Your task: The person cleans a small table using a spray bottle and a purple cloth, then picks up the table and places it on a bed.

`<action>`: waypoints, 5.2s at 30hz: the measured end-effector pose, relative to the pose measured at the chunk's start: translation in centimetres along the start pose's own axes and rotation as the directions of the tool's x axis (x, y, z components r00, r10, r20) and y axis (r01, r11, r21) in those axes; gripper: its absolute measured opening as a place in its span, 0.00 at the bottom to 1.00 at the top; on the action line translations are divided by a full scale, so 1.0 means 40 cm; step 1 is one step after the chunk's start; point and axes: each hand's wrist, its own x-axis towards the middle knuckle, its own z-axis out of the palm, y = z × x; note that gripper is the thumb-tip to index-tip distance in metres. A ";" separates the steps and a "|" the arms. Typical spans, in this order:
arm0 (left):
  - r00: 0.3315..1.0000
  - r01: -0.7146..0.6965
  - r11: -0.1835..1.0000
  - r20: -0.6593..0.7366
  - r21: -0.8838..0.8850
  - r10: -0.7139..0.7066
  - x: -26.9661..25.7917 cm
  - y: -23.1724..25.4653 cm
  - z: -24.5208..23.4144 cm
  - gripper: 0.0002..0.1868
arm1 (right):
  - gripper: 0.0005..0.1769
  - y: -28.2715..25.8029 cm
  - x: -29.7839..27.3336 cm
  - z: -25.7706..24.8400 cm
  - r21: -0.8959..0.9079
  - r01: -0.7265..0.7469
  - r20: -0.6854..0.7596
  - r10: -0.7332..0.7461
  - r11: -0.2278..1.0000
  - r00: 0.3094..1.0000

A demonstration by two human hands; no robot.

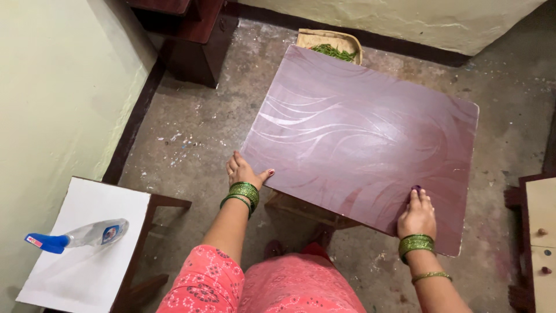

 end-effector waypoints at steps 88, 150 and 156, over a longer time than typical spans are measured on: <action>0.993 0.074 0.997 0.086 0.019 -0.075 -0.006 0.014 -0.028 0.74 | 0.33 -0.449 0.108 -0.011 0.201 0.582 0.295 -0.615 0.788 0.731; 0.994 0.081 0.996 0.070 0.036 -0.084 0.004 0.010 -0.015 0.75 | 0.31 -0.278 0.255 0.101 0.194 0.300 0.112 -0.324 0.934 0.939; 0.994 0.082 0.995 0.069 0.054 -0.085 0.003 0.010 -0.016 0.75 | 0.32 -0.403 0.102 -0.001 0.218 0.409 0.236 -0.454 0.886 0.859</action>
